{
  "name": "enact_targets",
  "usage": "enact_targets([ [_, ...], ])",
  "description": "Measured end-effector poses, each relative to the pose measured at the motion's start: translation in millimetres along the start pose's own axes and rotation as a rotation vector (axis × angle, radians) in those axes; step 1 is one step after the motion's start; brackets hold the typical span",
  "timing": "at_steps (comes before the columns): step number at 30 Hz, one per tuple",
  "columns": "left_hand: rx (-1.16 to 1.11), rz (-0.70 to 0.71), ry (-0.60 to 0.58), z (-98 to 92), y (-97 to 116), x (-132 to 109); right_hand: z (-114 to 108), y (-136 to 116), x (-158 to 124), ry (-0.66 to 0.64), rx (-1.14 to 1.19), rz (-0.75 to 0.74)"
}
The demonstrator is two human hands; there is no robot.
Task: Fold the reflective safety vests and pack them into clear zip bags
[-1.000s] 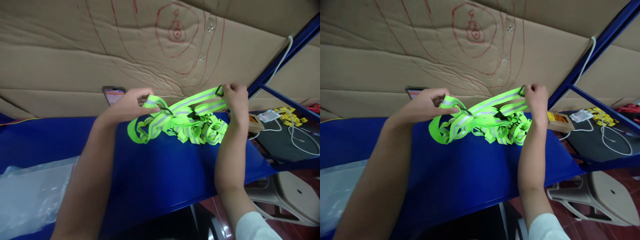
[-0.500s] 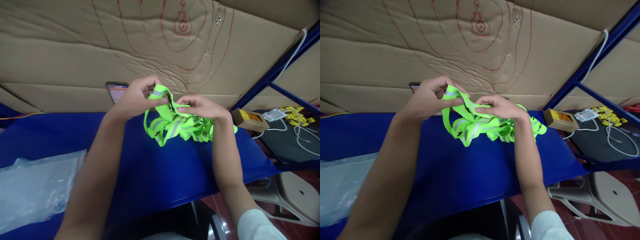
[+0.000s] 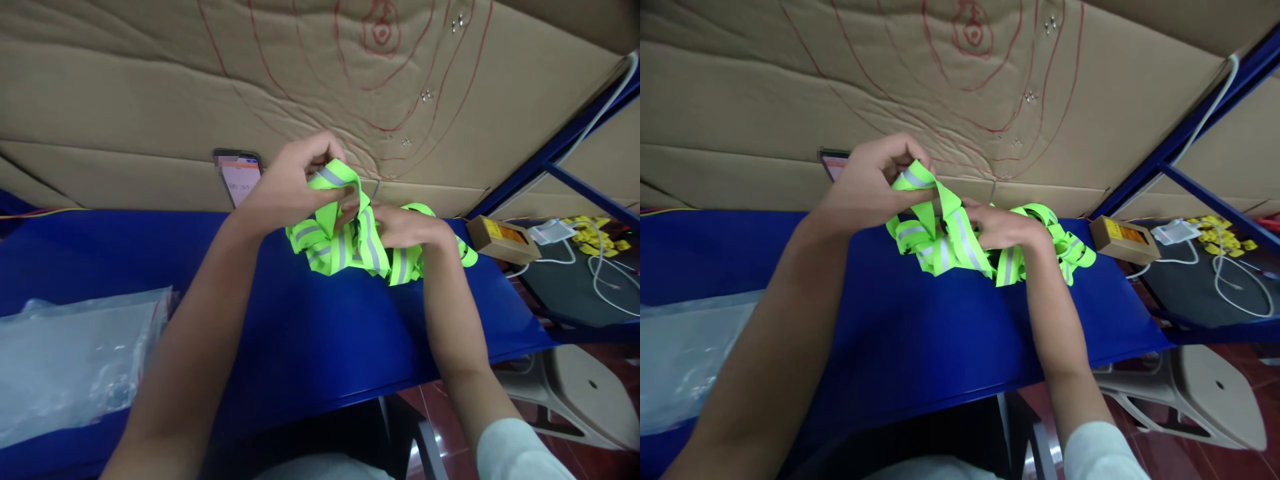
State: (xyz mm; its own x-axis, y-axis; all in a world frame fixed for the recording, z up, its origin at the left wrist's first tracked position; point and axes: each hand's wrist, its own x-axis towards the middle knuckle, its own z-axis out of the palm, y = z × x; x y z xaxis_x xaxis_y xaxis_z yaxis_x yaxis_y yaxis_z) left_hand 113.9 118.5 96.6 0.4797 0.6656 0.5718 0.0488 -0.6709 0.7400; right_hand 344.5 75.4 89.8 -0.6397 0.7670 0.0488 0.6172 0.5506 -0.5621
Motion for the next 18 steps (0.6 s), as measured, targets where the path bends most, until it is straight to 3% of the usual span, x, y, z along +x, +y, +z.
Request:
enact_targets([
  [4,-0.013,-0.012,0.123,-3.4,3,2,13,-6,14,0.065,-0.067,0.000],
  [8,-0.026,0.022,0.235,-9.7,-2,8,10,-9,13,0.168,0.023,-0.065],
  [10,0.019,-0.048,0.289,-15.7,-8,8,2,-5,10,0.402,0.164,0.004],
  [13,0.151,-0.334,0.323,-27.4,-18,4,-20,14,-4,0.950,0.470,0.207],
  [14,0.184,-0.433,0.308,-31.2,-20,2,-29,23,-12,1.082,0.529,0.246],
  [16,0.181,-0.554,0.237,-37.5,-23,-2,-47,42,-30,1.222,0.566,0.290],
  [18,0.085,-0.556,0.133,-41.8,-25,-5,-62,60,-50,1.462,0.581,0.344],
])
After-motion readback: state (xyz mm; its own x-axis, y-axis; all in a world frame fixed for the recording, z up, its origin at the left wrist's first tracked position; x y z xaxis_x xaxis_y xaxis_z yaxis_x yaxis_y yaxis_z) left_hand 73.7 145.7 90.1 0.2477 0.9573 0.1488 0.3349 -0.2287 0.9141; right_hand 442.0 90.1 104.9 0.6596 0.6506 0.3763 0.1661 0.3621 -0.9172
